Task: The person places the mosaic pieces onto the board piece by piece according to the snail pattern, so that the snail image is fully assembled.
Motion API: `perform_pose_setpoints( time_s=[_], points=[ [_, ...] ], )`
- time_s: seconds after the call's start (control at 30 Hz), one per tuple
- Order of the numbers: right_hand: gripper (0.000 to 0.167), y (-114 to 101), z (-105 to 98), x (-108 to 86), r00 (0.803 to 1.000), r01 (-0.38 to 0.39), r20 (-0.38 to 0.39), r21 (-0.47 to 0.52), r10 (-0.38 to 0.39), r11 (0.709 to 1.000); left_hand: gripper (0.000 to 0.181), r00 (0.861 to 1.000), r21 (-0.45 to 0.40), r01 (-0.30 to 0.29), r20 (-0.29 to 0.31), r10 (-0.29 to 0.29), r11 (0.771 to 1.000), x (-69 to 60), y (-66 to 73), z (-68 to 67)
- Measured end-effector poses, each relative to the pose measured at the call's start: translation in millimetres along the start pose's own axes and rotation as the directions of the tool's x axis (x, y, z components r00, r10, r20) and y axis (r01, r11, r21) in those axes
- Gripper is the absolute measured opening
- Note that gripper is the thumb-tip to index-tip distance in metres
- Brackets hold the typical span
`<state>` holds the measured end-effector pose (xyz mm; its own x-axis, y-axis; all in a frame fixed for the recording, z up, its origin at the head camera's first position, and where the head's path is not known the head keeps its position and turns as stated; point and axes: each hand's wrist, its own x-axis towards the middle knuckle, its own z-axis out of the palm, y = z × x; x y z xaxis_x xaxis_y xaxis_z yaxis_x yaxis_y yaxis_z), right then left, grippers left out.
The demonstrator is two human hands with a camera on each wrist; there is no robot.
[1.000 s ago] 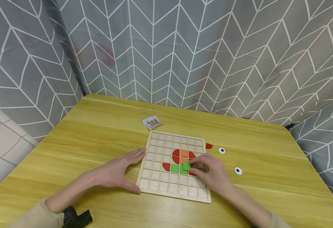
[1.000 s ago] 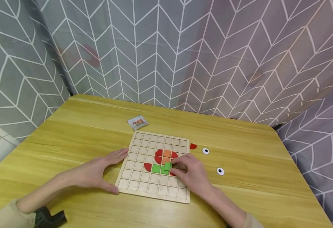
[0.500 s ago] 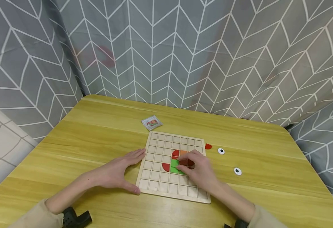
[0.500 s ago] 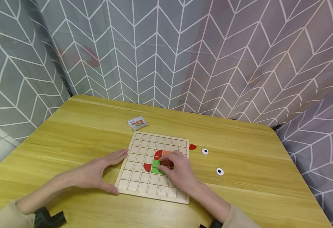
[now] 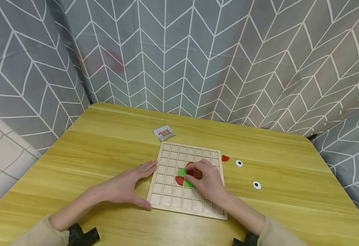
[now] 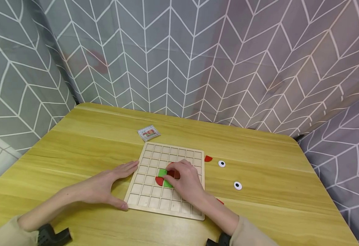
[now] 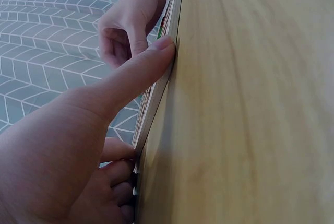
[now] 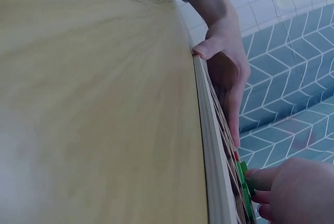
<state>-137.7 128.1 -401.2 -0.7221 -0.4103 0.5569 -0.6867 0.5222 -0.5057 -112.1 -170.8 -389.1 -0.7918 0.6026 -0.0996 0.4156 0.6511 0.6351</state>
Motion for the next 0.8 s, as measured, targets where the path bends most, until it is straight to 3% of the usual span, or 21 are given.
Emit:
perform_pose_setpoints(
  time_s=[0.8],
  points=[
    [0.023, -1.7, 7.0, 2.3, 1.000, -0.016, 0.005, -0.033, 0.017, 0.999, 0.118, 1.000, -0.008, -0.010, 0.002, 0.010, 1.000, 1.0, -1.5, -0.4]
  ],
)
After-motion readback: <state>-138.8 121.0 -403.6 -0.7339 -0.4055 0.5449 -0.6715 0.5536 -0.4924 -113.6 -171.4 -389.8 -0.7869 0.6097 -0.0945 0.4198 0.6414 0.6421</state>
